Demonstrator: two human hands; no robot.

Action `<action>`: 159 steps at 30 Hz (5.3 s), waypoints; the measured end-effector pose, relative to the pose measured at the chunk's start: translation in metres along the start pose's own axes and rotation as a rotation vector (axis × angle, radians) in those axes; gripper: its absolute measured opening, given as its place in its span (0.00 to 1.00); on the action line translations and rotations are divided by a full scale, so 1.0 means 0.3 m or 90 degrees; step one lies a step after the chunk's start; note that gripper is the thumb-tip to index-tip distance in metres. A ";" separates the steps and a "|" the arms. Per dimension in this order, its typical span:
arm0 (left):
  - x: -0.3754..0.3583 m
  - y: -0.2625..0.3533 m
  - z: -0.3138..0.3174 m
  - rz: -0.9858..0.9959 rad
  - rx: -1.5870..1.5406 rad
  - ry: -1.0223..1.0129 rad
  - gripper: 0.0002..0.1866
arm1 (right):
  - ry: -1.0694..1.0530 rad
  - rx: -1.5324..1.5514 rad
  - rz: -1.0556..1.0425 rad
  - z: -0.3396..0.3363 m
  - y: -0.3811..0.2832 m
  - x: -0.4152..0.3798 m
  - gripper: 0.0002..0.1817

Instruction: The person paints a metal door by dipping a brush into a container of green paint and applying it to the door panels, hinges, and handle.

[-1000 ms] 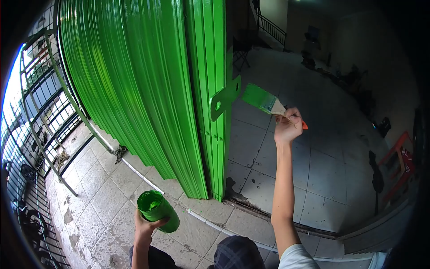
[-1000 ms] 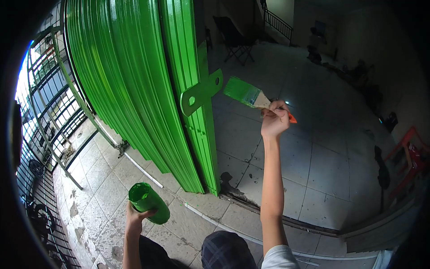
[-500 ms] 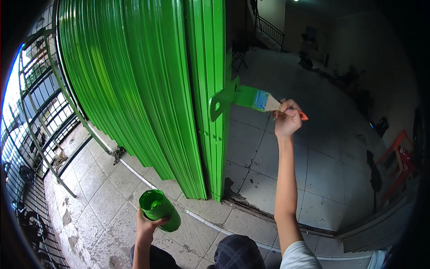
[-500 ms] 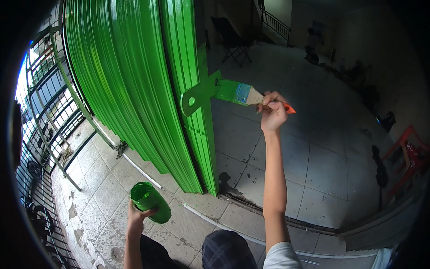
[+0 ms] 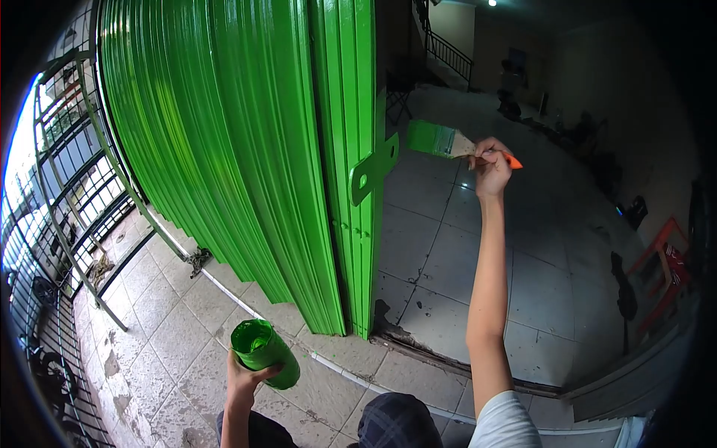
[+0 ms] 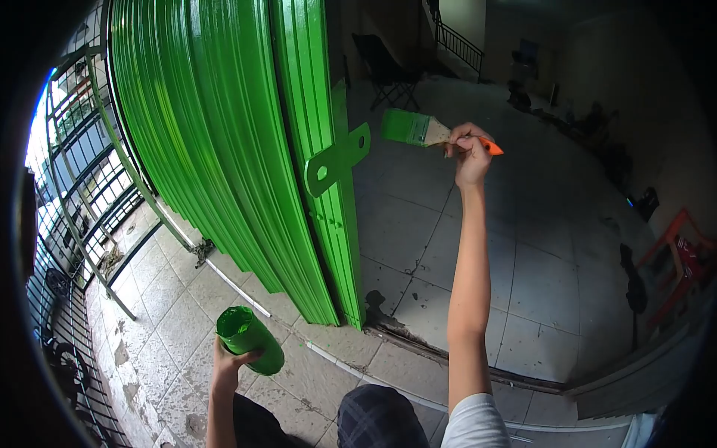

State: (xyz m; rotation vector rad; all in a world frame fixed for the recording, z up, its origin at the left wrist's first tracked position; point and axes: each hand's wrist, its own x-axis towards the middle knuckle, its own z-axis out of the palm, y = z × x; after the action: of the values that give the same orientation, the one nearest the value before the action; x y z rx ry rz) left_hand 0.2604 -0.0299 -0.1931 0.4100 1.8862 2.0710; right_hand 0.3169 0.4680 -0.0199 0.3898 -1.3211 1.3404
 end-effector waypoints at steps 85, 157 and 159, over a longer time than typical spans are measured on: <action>-0.272 2.492 -0.164 0.594 0.601 -0.024 0.40 | -0.264 -0.172 0.207 1.811 -1.579 0.866 0.15; -0.142 1.896 0.433 0.211 0.280 -0.228 0.49 | 0.245 0.078 0.449 0.962 -1.386 0.342 0.11; -0.113 1.874 0.488 0.213 0.263 -0.220 0.49 | 0.282 0.073 0.462 0.908 -1.360 0.377 0.11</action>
State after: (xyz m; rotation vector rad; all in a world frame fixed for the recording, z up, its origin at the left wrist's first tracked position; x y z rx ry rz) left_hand 0.3315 0.0408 0.3802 1.1701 2.1222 1.6268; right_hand 0.5039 0.1749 0.3441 -0.3435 -1.0371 1.9665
